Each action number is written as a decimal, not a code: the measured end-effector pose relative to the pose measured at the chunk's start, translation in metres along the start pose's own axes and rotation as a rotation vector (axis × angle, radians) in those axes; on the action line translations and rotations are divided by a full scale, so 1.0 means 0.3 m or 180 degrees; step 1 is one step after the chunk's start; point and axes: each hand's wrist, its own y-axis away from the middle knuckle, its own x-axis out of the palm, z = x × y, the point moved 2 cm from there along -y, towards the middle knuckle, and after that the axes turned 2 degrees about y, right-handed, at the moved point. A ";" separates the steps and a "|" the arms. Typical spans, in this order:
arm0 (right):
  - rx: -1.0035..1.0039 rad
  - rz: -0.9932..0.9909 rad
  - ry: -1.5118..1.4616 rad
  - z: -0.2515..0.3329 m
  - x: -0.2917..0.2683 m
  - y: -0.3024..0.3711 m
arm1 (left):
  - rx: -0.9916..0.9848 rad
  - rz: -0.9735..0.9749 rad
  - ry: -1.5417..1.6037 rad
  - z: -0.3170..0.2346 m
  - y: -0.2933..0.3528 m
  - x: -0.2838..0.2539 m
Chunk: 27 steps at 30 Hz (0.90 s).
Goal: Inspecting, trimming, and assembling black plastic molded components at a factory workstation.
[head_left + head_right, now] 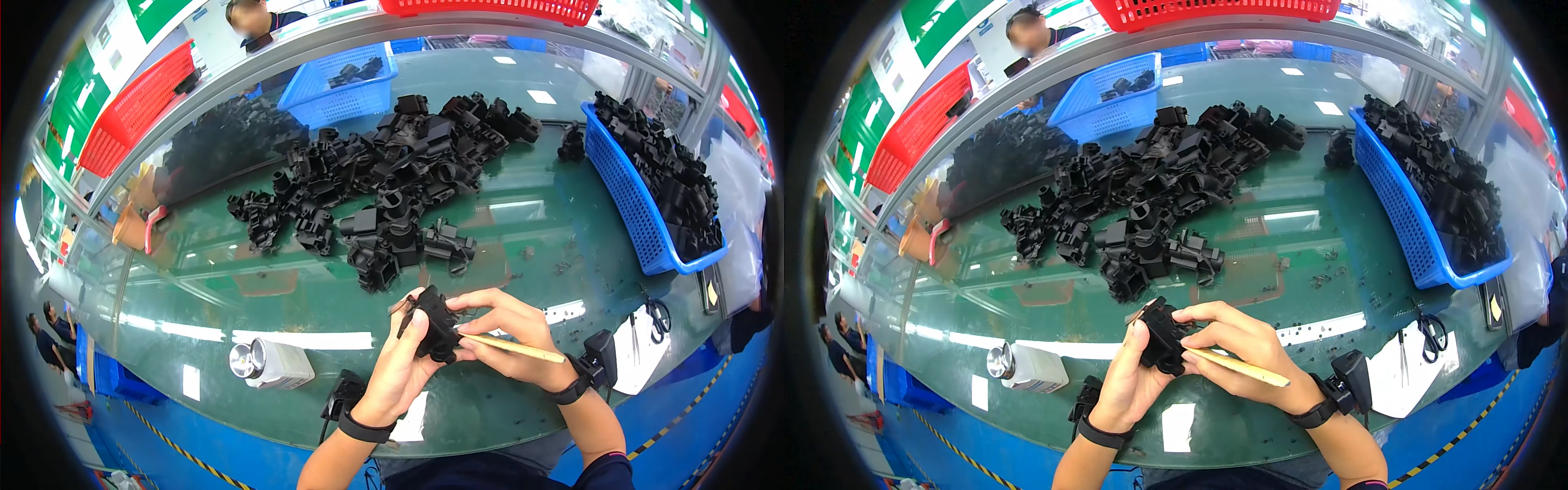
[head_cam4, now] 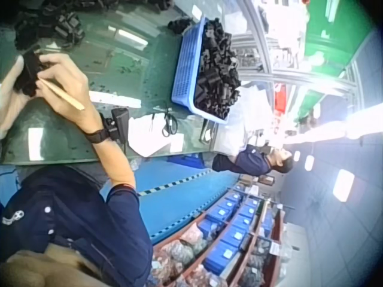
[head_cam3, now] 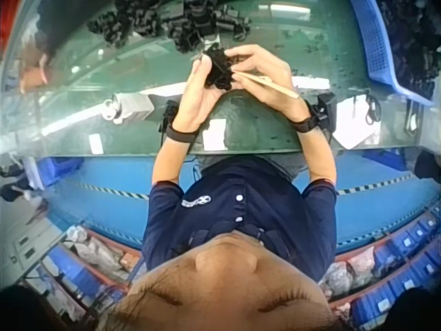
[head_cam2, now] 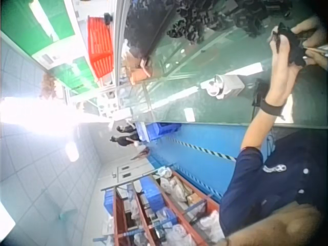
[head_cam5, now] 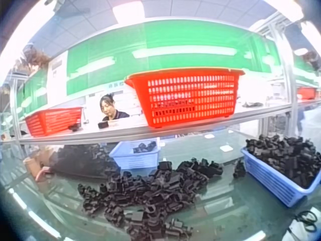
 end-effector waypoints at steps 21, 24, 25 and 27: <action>-0.1505 0.0496 0.1883 0.019 0.006 0.004 | -0.0046 -0.0305 -0.0782 -0.014 0.000 0.009; -0.1340 0.0412 0.1794 0.014 0.019 0.010 | -0.0208 -0.0199 -0.0735 -0.013 -0.009 -0.003; -0.1037 0.0105 0.1273 -0.004 0.021 0.014 | -0.0362 0.0081 -0.0572 -0.014 -0.015 -0.008; 0.0395 -0.0616 -0.0431 -0.022 0.019 0.029 | -0.0510 0.0355 -0.0407 -0.011 -0.015 -0.005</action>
